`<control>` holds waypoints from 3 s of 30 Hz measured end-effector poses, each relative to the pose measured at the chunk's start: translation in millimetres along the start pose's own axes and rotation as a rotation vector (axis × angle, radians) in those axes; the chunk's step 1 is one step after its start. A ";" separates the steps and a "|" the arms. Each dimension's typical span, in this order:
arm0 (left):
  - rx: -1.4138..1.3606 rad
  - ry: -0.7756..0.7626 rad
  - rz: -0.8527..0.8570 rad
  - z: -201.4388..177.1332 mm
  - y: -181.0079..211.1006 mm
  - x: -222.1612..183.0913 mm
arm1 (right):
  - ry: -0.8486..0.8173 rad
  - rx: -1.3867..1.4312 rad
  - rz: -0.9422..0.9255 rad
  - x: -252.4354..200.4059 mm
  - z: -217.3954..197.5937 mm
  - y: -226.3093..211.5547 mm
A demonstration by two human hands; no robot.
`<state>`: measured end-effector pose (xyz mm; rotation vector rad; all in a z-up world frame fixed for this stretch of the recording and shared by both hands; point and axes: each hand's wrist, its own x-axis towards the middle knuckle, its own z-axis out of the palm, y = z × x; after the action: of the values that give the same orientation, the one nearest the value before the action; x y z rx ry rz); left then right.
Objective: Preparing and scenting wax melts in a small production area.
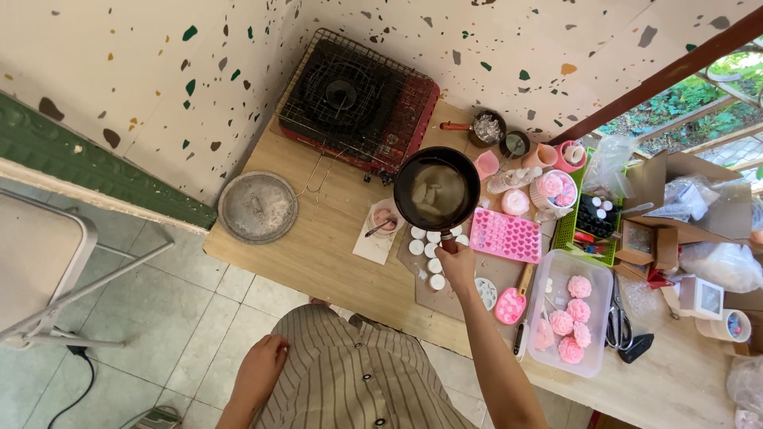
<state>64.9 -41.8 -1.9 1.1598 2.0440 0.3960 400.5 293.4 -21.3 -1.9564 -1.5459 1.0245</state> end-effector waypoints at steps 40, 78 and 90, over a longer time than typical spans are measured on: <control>0.003 -0.012 -0.035 -26.5 -73.7 52.6 | -0.470 0.492 0.092 101.4 38.6 -156.5; -0.123 -0.200 0.554 27.5 83.2 256.8 | -0.378 -0.614 -0.637 -33.6 83.3 -108.7; -0.186 -0.043 0.574 81.3 144.9 328.6 | -0.008 -0.250 -0.393 -25.7 73.3 -111.0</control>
<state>107.8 304.1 -120.8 1.6075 1.5683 0.8099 271.7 292.1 20.5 -1.6956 -2.0401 0.7020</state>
